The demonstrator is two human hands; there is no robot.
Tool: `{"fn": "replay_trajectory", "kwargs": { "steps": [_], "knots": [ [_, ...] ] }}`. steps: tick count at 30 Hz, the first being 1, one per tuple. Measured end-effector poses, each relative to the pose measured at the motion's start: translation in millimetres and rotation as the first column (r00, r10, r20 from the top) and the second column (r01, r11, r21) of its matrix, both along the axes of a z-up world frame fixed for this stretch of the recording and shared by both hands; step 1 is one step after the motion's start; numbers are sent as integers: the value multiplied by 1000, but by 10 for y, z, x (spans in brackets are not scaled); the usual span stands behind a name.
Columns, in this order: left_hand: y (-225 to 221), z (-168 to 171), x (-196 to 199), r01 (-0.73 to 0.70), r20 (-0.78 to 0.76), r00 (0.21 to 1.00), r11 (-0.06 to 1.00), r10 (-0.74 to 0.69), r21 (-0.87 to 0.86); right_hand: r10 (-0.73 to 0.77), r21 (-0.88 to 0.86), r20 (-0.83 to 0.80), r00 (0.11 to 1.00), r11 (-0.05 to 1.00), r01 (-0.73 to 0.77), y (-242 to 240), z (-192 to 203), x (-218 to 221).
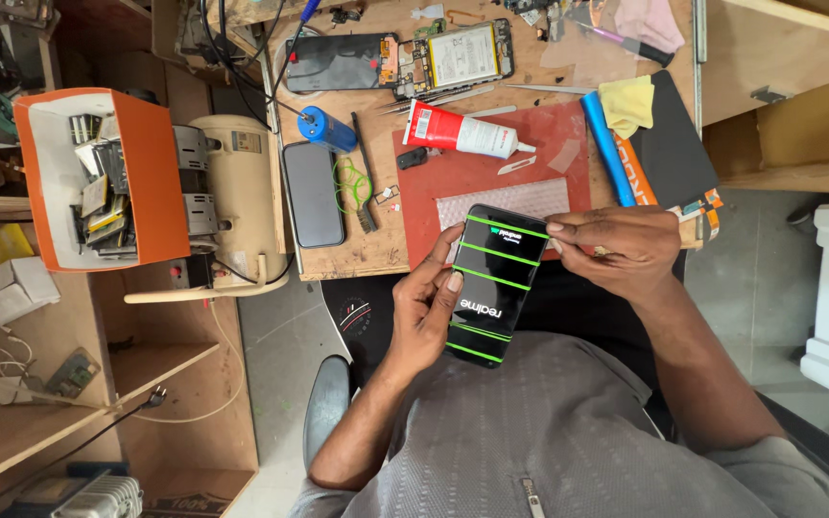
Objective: The person wraps a black smartphone with multiple green rubber bands, stretching and placing them across the device's front and back surfaces. They repeatedly adjust the bands to secure the phone.
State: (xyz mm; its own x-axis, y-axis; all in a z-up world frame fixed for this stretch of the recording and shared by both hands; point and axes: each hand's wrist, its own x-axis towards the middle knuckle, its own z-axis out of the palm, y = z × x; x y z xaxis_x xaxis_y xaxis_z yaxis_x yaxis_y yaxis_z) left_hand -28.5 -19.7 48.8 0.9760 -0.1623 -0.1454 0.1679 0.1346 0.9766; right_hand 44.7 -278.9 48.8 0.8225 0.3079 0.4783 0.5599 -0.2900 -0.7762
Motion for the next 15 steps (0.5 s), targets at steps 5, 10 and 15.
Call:
{"fn": "replay_trajectory", "kwargs": {
  "steps": [5, 10, 15],
  "knots": [
    [-8, -3, -7, -13, 17, 1000, 1000, 13, 12, -22, 5, -53, 998, 1000, 22, -20, -61, -48],
    [44, -14, 0, -114, 87, 991, 990, 106, 86, 330, 550, -538, 776, 835, 26, 199, -267, -172],
    [22, -104, -88, -276, 182, 954, 937, 239, 215, 468, 542, -749, 470, 840, 28, 666, -511, -596]
  ]
}}
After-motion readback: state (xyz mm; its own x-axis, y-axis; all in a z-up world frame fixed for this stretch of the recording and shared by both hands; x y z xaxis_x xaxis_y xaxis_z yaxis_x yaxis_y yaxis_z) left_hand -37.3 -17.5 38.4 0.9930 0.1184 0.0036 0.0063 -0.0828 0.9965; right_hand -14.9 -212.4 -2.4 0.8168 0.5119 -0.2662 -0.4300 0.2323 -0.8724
